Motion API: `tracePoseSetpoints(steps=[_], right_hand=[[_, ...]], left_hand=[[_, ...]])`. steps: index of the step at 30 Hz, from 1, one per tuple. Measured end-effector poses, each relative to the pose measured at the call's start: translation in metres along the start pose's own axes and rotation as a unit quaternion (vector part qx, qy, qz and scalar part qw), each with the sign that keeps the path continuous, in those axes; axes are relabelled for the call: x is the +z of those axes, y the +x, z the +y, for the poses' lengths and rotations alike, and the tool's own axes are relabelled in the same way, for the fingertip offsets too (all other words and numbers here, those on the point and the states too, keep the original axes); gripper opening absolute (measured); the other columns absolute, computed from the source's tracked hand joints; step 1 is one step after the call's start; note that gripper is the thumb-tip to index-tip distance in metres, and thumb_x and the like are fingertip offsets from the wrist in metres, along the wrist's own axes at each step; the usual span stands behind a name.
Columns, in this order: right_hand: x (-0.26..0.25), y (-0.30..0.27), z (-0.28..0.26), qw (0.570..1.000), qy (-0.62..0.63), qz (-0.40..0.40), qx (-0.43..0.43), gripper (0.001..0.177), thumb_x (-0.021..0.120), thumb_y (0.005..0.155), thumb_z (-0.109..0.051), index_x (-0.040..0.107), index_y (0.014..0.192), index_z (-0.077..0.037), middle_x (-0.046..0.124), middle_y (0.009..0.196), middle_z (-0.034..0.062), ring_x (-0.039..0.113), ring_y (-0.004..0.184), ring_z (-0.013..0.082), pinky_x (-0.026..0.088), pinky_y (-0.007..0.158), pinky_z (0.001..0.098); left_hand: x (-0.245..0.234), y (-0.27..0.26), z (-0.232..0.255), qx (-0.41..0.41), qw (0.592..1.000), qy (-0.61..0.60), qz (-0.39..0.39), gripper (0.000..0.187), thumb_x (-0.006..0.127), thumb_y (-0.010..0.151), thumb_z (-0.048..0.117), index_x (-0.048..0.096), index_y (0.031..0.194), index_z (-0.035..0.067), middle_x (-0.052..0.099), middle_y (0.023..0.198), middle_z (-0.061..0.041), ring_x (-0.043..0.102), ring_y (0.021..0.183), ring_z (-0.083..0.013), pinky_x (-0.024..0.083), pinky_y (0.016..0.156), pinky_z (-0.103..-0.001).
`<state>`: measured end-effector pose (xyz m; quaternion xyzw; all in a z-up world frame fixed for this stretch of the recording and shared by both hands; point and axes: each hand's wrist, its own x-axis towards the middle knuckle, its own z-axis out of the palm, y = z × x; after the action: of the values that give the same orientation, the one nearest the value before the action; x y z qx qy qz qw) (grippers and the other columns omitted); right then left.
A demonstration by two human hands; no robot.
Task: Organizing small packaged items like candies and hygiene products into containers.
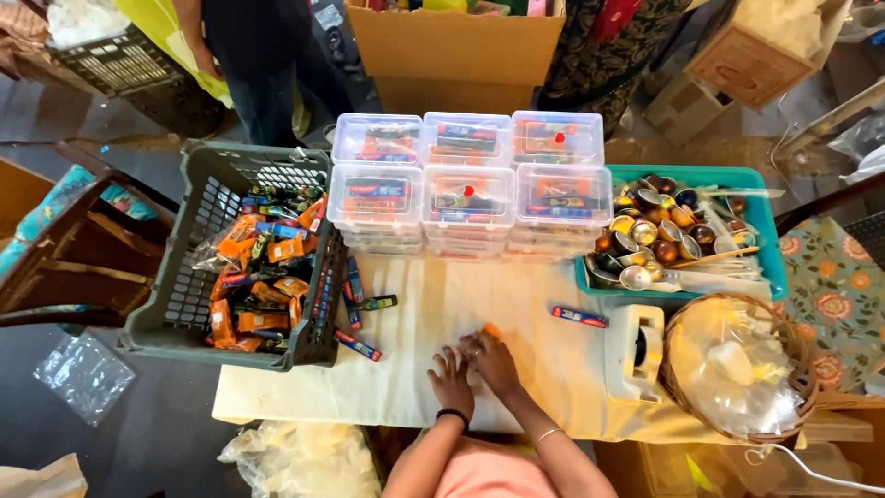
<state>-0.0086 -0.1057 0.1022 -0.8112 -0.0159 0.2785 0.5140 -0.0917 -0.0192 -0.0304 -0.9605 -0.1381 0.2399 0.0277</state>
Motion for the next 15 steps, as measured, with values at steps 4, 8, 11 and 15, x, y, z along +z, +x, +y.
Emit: tracePoseSetpoints(steps=[4,8,11,15], right_hand=[[0.024,0.023,0.057,0.981,-0.052,0.115,-0.147,0.026,0.06,0.093,-0.024,0.069,0.112,-0.009,0.069,0.114,0.0103,0.073,0.074,0.0261,0.06,0.064,0.039],[0.025,0.052,0.089,0.921,-0.284,0.202,-0.172,0.031,0.06,0.096,-0.027,0.065,0.124,-0.013,0.064,0.114,0.0161,0.07,0.083,0.0368,0.058,0.07,0.0473],[0.016,0.051,0.08,0.917,-0.368,0.108,-0.109,0.035,0.058,0.097,-0.025,0.057,0.131,-0.017,0.061,0.117,0.0163,0.07,0.086,0.0381,0.058,0.075,0.0477],[0.019,0.034,0.072,0.985,-0.132,0.106,0.029,0.029,0.054,0.098,-0.034,0.067,0.108,-0.009,0.072,0.096,0.0189,0.076,0.08,0.0357,0.06,0.073,0.0449]], left_hand=[[-0.002,0.005,0.003,0.002,1.0,0.013,-0.008,0.075,0.058,0.094,0.023,0.025,0.161,0.03,0.015,0.165,-0.012,0.02,0.147,-0.0402,0.029,0.11,-0.061],[0.014,0.006,0.005,-0.003,1.0,0.024,0.018,0.078,0.057,0.094,0.021,0.021,0.163,0.032,0.017,0.163,-0.013,0.02,0.147,-0.0403,0.028,0.111,-0.06],[-0.001,0.008,0.009,-0.012,0.999,0.042,0.021,0.08,0.056,0.094,0.021,0.02,0.165,0.03,0.018,0.164,-0.014,0.019,0.148,-0.041,0.025,0.113,-0.059],[-0.008,0.007,0.002,-0.01,0.998,-0.039,-0.039,0.081,0.056,0.094,0.02,0.018,0.164,0.032,0.011,0.168,-0.014,0.012,0.151,-0.0441,0.022,0.115,-0.062]])
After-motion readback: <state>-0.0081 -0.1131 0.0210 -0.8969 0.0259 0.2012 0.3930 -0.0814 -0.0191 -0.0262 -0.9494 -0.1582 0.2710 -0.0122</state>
